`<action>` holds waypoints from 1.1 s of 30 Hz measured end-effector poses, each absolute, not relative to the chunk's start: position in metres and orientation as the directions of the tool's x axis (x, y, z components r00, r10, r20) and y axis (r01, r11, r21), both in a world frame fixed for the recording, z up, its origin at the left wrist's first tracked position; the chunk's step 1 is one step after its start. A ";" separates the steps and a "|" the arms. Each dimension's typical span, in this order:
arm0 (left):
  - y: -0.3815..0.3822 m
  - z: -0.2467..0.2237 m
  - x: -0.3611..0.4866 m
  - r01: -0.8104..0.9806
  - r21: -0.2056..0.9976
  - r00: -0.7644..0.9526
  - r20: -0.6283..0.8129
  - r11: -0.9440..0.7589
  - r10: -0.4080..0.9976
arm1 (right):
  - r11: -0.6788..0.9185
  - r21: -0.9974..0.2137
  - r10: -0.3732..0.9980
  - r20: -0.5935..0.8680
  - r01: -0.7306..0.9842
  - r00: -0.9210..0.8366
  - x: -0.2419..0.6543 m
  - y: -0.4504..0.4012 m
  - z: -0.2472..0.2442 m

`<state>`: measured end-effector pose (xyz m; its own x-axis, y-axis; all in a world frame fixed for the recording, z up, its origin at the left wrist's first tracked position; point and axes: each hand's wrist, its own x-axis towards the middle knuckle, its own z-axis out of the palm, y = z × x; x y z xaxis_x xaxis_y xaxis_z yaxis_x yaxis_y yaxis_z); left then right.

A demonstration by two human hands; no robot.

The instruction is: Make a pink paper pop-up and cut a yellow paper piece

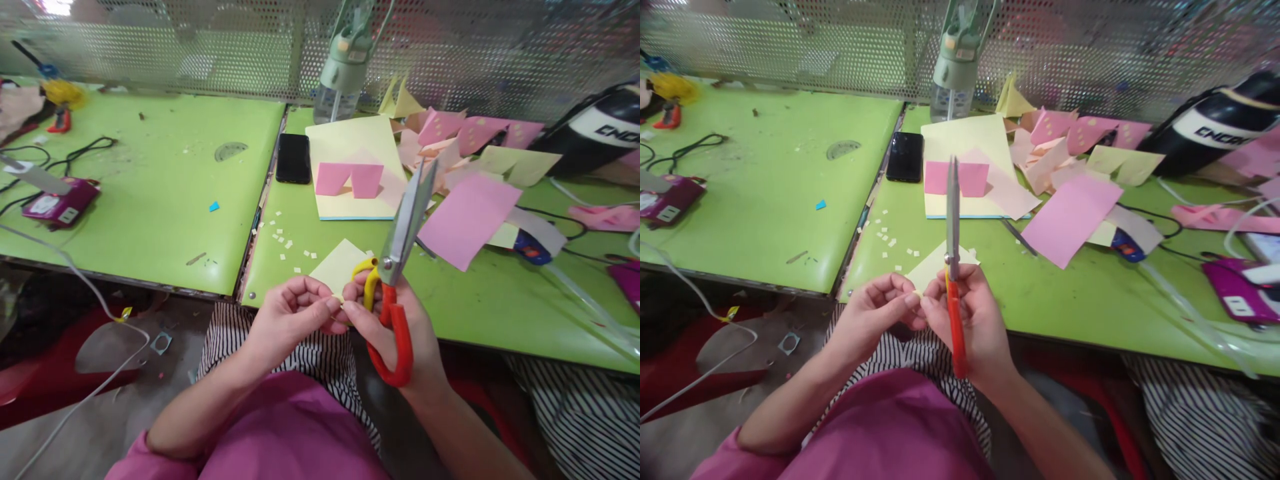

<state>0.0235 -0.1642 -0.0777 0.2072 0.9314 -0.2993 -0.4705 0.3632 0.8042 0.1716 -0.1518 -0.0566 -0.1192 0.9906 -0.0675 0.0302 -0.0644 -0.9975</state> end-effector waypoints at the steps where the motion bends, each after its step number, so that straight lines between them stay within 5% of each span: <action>1: -0.164 -0.077 0.024 -0.466 0.807 0.203 -0.302 0.363 0.931 | -0.063 -0.998 0.990 -0.066 0.028 -0.122 0.171 -0.152 -0.057; 33: -0.167 -0.074 0.025 -0.475 0.825 0.162 -0.261 0.306 0.952 | -0.059 -0.998 0.989 -0.058 0.001 -0.134 0.170 -0.151 -0.061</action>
<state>0.0253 -0.1667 -0.0738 0.1616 0.9518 -0.2606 -0.4752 0.3065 0.8248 0.1696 -0.1510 -0.0613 -0.1340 0.9893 -0.0582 0.0011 -0.0586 -0.9983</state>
